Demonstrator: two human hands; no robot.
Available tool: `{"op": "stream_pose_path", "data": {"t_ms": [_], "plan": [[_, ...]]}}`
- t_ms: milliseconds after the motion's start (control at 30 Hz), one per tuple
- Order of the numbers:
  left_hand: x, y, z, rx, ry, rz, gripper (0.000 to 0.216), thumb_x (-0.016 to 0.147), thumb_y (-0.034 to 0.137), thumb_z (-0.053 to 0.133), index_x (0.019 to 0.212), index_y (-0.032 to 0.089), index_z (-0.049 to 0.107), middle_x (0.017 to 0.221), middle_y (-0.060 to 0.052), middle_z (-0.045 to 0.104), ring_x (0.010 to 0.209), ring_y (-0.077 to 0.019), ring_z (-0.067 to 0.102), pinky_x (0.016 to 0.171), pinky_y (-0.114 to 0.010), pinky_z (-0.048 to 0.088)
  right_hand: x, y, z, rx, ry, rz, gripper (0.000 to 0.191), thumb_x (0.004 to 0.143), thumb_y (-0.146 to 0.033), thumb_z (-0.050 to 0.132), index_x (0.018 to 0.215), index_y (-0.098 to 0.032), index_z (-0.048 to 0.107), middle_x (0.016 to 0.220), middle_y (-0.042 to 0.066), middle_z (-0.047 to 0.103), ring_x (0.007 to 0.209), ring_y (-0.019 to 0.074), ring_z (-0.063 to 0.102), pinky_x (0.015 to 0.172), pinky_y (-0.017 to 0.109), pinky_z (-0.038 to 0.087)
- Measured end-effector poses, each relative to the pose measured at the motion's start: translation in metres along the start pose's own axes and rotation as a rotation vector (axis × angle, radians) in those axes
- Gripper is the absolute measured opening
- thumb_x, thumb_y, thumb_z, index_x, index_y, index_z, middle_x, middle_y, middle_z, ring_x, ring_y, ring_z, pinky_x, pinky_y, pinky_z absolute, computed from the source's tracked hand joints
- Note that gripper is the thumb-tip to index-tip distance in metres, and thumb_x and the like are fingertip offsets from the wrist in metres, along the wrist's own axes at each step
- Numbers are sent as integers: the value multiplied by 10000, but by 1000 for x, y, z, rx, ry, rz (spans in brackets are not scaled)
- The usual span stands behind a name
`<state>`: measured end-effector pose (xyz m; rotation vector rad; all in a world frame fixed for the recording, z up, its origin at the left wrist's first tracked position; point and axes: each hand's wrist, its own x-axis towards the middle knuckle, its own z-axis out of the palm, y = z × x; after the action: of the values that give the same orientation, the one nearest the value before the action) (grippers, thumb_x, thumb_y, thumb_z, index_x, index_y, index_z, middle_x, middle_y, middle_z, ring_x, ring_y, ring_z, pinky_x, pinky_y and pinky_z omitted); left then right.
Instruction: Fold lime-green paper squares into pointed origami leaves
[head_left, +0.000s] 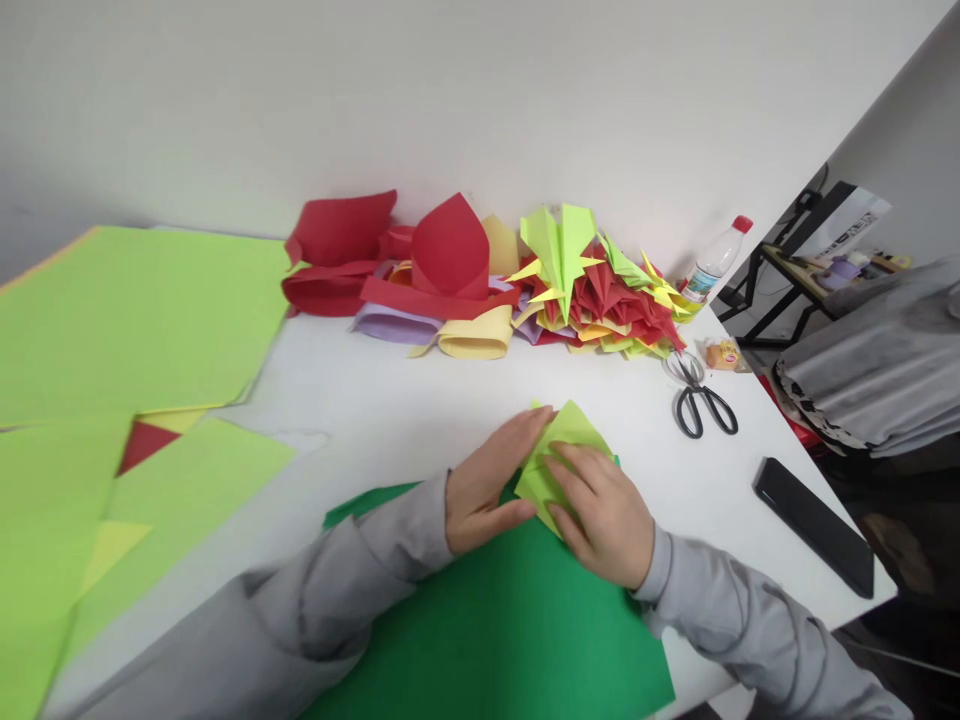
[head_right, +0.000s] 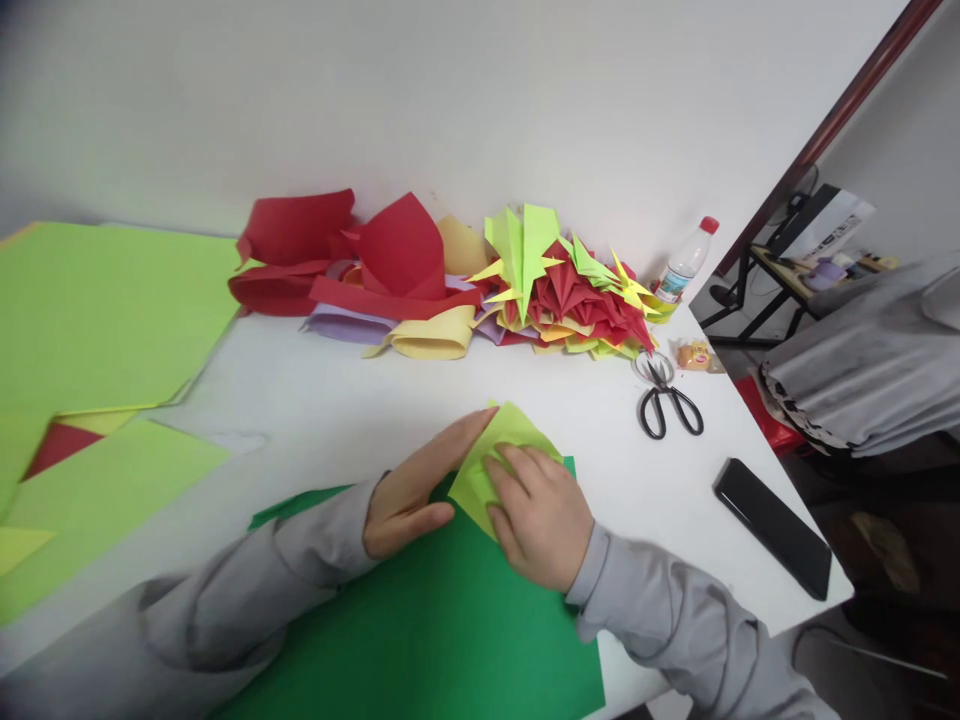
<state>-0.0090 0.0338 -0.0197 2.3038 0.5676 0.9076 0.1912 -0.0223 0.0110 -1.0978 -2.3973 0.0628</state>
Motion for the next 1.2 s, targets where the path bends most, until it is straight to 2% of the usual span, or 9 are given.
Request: {"op": "stream_pose_path", "data": {"t_ms": [33,133,300,433,633,967,1133,1200], "plan": [[-1,3,4,-90,21,-64,665,949,516,276,1501,221,50,1564,-105,172,1420,-288,201,1161,-459,205,0,0,0,2,2,-2,423,889,-193,462,1298,-89,470,1269,187,544,1172,282,495,977,473,478],[-1,10,15,-241,33,-221,611,967,451,308,1499,222,115,1557,-68,218,1410,-257,244,1171,-419,221,1,-1,2,12,14,-1,407,891,-195,454,1281,-84,483,1236,180,563,1173,273,497,984,461,478],[5,13,18,-289,35,-316,595,957,434,357,1481,190,217,1514,-64,328,1393,-266,285,1181,-444,197,8,-2,-1,-19,71,5,380,888,-173,428,1241,-65,518,1208,184,575,1190,274,480,1006,462,466],[8,8,16,-367,50,-346,598,944,425,387,1480,210,230,1515,-32,328,1399,-269,270,1183,-440,197,14,1,-5,-57,111,2,386,890,-157,422,1250,-49,509,1240,197,555,1221,287,453,1015,480,459],[8,-1,17,-437,70,-389,607,924,430,429,1469,218,267,1523,-5,297,1414,-260,226,1190,-441,151,17,2,-4,-44,84,33,462,878,-138,418,1336,-82,434,1311,190,508,1282,287,408,1039,514,430],[15,6,17,-401,165,-460,573,953,460,348,1460,200,288,1527,-11,282,1416,-236,220,1189,-422,153,15,0,-3,-28,73,-26,469,873,-108,421,1341,-84,441,1332,171,521,1291,270,417,1045,473,435],[16,9,19,-417,137,-425,592,958,461,338,1468,173,254,1538,-26,259,1423,-206,195,1191,-374,146,17,0,-4,-37,58,-12,499,857,-96,425,1351,-36,399,1452,238,351,1380,286,299,1071,482,400],[17,9,19,-396,128,-410,584,960,461,332,1470,189,251,1536,-24,266,1421,-207,203,1190,-381,157,17,0,-5,-34,66,-12,522,860,-109,431,1372,-33,363,1457,254,332,1397,288,265,1077,493,388]]}}
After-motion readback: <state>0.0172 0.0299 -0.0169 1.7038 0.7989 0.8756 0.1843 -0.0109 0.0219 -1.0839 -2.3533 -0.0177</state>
